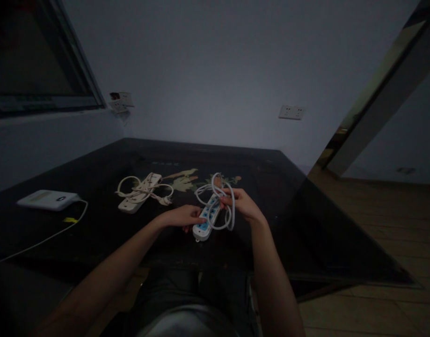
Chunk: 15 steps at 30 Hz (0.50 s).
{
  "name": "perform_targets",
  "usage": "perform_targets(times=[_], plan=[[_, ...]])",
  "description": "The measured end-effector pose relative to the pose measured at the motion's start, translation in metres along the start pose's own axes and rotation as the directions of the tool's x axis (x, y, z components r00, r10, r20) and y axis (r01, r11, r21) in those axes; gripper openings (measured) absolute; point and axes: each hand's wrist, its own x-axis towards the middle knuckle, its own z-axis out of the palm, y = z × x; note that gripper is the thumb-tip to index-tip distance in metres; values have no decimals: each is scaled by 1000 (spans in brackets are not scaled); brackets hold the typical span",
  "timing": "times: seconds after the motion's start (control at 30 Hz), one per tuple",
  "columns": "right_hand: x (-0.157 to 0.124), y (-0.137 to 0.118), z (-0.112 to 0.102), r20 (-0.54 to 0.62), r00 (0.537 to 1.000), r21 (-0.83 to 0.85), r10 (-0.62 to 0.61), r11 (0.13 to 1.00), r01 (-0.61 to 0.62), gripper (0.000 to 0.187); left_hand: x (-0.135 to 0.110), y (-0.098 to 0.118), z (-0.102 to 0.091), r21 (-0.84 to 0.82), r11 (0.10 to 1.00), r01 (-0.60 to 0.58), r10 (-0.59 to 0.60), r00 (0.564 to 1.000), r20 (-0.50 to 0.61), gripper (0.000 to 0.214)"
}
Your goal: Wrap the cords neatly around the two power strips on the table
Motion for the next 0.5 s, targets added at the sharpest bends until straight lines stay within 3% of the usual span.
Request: perform_targets(times=[0.1,0.27,0.37,0.5], plan=[[-2,-2,-5,-80,996,18,-28,999,29,34,8,-4,-9,-223,974,30,-29,1000,5,28],[-3,-1,-6,-103,994,97,-36,994,46,37,25,-8,-21,-470,876,-105,-9,972,-235,25],[-1,1,0,-56,998,133,-24,991,31,39,28,-5,-20,-592,789,-167,3,964,-268,35],[1,2,6,101,995,49,-14,999,9,38,28,-2,-16,-711,677,-191,19,970,-242,40]])
